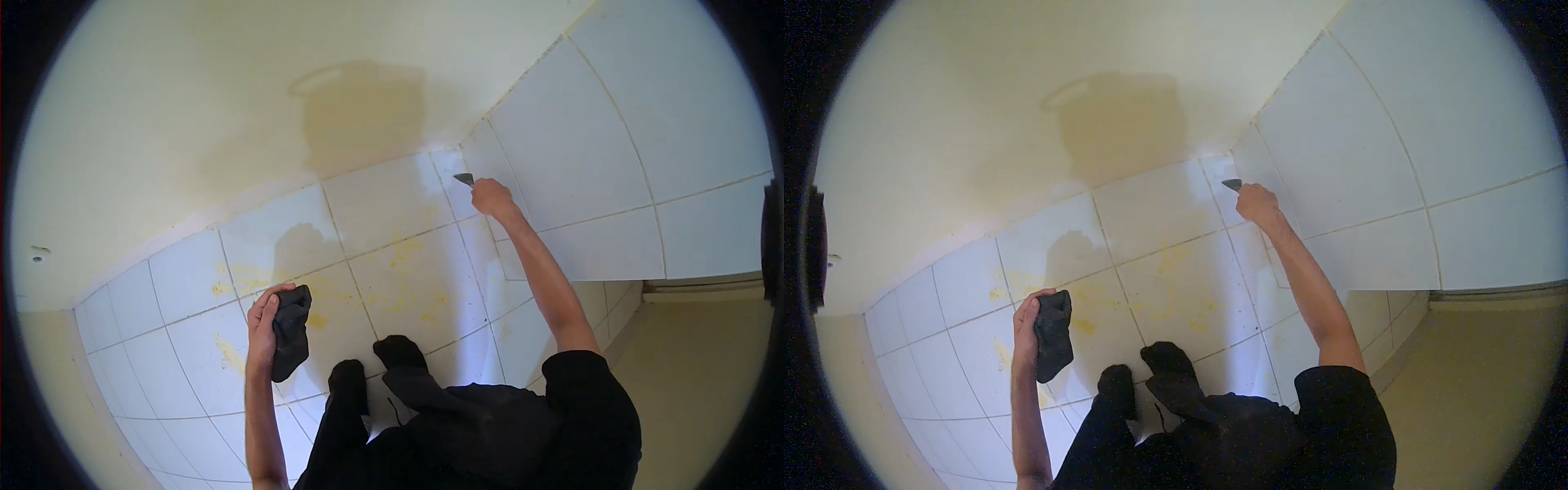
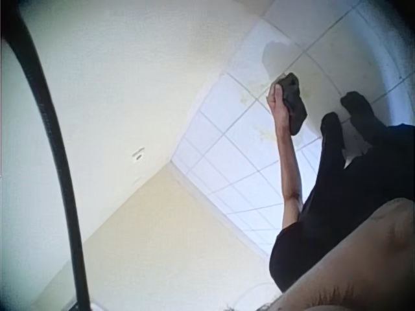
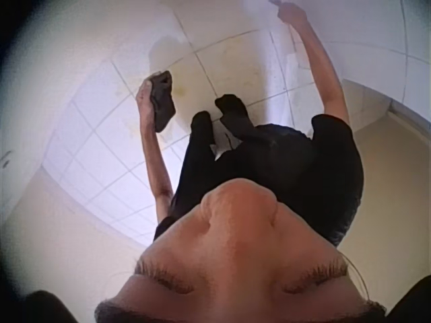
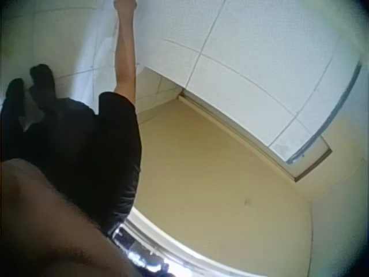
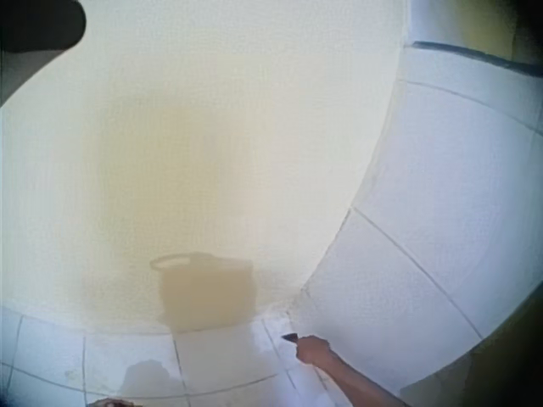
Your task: The person scrapes the grout lines between floor tiles using a small metal scraper and wipes the tiles with a dark cloth.
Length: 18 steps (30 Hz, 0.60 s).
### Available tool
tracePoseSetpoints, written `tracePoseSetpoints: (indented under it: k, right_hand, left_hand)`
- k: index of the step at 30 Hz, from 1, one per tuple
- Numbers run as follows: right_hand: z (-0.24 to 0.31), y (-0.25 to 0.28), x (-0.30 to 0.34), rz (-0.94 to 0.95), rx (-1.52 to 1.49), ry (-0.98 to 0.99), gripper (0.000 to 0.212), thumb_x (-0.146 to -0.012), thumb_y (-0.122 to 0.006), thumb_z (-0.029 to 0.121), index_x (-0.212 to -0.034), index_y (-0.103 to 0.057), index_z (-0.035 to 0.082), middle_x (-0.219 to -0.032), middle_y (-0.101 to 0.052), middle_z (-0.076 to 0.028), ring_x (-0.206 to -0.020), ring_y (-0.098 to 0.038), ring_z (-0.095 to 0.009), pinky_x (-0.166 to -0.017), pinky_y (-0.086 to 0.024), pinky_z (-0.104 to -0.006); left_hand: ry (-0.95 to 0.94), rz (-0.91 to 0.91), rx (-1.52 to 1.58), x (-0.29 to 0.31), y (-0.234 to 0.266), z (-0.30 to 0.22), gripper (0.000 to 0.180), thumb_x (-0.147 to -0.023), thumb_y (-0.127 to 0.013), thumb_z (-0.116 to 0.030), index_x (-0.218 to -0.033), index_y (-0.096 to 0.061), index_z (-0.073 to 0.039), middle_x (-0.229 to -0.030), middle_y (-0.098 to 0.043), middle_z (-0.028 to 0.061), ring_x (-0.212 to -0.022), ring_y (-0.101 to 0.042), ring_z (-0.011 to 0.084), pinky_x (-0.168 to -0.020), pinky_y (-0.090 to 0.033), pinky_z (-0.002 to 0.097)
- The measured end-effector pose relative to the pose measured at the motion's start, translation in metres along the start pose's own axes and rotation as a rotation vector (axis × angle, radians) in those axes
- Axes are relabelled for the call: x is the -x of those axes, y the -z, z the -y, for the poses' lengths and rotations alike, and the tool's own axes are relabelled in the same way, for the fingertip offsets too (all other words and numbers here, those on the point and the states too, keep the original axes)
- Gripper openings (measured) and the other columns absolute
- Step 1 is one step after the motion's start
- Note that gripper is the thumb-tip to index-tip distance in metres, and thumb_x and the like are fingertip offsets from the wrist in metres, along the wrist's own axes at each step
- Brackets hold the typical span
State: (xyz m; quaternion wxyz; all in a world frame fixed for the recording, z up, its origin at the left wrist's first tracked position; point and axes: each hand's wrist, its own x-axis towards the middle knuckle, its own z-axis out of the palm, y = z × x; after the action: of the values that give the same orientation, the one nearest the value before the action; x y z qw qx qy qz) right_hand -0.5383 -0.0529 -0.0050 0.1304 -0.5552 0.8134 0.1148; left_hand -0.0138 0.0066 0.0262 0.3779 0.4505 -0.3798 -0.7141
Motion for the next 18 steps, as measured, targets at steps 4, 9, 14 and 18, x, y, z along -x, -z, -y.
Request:
tracePoseSetpoints:
  k: [4, 9, 14, 18]
  right_hand:
    - [0.018, 0.016, 0.001, -0.017, -0.015, -0.026, 0.025, -0.085, -0.059, 0.017, -0.097, -0.071, -0.001, -0.102, -0.070, -0.025, -0.094, -0.070, -0.040, -0.084, -0.056, -0.0488]
    - [-0.022, -0.020, -0.048, -0.116, 0.110, 0.287, 0.025, -0.088, -0.055, 0.009, -0.107, -0.066, -0.005, -0.104, -0.067, -0.023, -0.087, -0.071, -0.038, -0.079, -0.059, -0.0462]
    - [-0.006, -0.043, -0.062, -0.317, 0.466, 0.286, 0.042, -0.092, -0.054, 0.008, -0.129, -0.050, -0.011, -0.103, -0.063, -0.021, -0.082, -0.073, -0.030, -0.067, -0.062, -0.0333]
    - [-0.001, -0.076, -0.071, -0.319, 0.432, 0.185, 0.060, -0.090, -0.055, 0.008, -0.146, -0.038, -0.008, -0.111, -0.062, -0.019, -0.082, -0.072, -0.029, -0.068, -0.062, -0.0357]
  left_hand:
    - [0.032, -0.022, -0.027, 0.003, 0.005, -0.001, 0.033, -0.104, -0.050, -0.025, -0.119, -0.066, -0.001, -0.102, -0.070, 0.0074, -0.081, -0.066, 0.0116, -0.072, -0.055, 0.0257]
    - [0.032, -0.011, -0.007, 0.001, -0.002, -0.001, 0.033, -0.104, -0.050, -0.025, -0.120, -0.066, -0.001, -0.102, -0.070, 0.0073, -0.082, -0.066, 0.0116, -0.072, -0.055, 0.0256]
    - [0.027, -0.010, -0.021, 0.000, -0.003, -0.004, 0.032, -0.104, -0.050, -0.024, -0.120, -0.066, -0.001, -0.101, -0.071, 0.0072, -0.082, -0.066, 0.0120, -0.072, -0.055, 0.0257]
    - [0.016, -0.019, -0.039, -0.004, -0.005, 0.003, 0.036, -0.103, -0.050, -0.030, -0.119, -0.065, -0.001, -0.099, -0.070, 0.0088, -0.079, -0.067, 0.0137, -0.069, -0.056, 0.0268]
